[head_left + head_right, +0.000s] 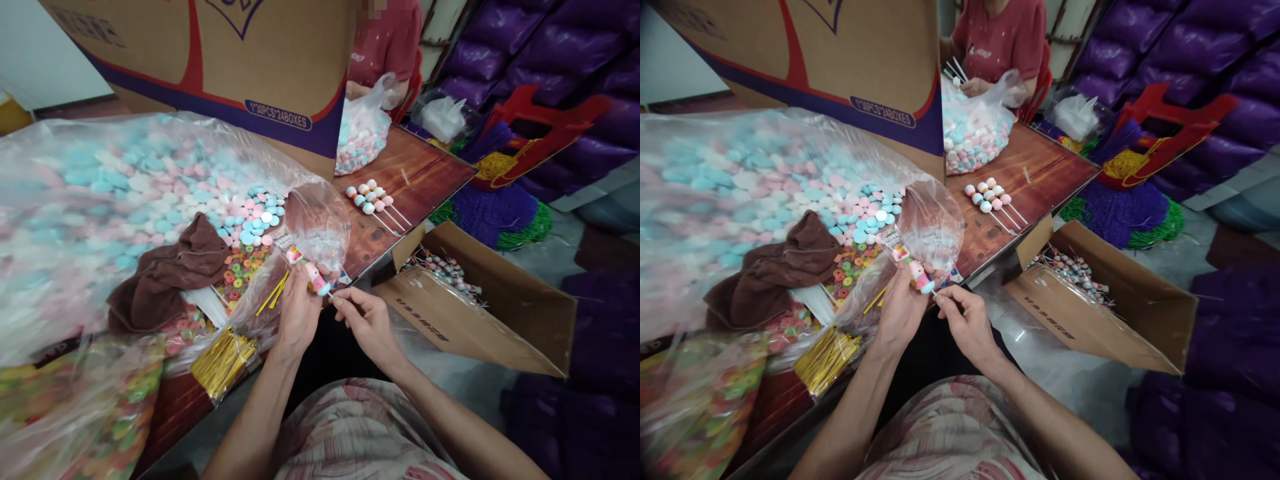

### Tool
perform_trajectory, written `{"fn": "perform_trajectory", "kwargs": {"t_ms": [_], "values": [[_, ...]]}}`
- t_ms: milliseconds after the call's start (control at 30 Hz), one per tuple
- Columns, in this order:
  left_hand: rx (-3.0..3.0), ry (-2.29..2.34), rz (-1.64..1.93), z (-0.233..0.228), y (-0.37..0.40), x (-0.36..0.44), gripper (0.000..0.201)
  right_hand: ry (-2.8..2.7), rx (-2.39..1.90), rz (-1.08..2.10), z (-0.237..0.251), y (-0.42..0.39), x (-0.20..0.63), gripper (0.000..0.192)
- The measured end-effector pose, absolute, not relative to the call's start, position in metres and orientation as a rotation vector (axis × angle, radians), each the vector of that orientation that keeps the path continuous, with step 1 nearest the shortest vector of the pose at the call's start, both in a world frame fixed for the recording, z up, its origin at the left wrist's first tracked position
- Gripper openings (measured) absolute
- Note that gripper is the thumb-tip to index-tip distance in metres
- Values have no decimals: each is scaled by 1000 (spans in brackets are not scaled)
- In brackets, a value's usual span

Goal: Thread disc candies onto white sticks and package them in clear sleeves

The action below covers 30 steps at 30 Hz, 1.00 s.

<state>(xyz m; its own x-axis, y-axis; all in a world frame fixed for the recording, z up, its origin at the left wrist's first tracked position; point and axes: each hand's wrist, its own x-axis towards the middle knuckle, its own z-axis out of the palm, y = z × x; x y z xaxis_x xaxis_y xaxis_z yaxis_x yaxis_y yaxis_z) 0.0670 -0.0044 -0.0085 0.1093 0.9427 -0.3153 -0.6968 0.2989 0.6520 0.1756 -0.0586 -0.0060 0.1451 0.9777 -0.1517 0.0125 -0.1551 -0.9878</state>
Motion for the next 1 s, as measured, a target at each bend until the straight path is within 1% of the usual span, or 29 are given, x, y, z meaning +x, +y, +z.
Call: {"fn": "perform_trajectory", "kwargs": {"t_ms": [133,233,300,367,433,633,733,833,900,1000], "values": [[361,738,1171,-9,-7,63,26,-741,-1222,1446,-4,-51,166,18],[336,757,1143,-8,-4,57,29,-524,-1052,1677,-4,-49,166,16],[312,779,1154,-7,1,53,31,-472,-995,1758,-5,-51,167,16],[290,795,1171,-6,5,49,32,-489,-1004,1756,-8,-54,169,17],[280,792,1171,-7,6,48,31,-592,-1092,1672,-10,-55,170,19],[339,732,1127,-18,-1,53,23,-1219,-1417,1066,-15,-49,159,29],[348,739,1123,-19,-2,50,25,-1351,-1458,926,-13,-49,155,25],[343,740,1139,-16,2,43,25,-1435,-1427,996,-10,-55,160,27],[348,746,1171,-13,4,38,23,-1413,-1398,1159,-11,-59,167,30],[360,742,1159,-12,2,38,20,-1228,-1341,1451,-15,-63,174,26]]}}
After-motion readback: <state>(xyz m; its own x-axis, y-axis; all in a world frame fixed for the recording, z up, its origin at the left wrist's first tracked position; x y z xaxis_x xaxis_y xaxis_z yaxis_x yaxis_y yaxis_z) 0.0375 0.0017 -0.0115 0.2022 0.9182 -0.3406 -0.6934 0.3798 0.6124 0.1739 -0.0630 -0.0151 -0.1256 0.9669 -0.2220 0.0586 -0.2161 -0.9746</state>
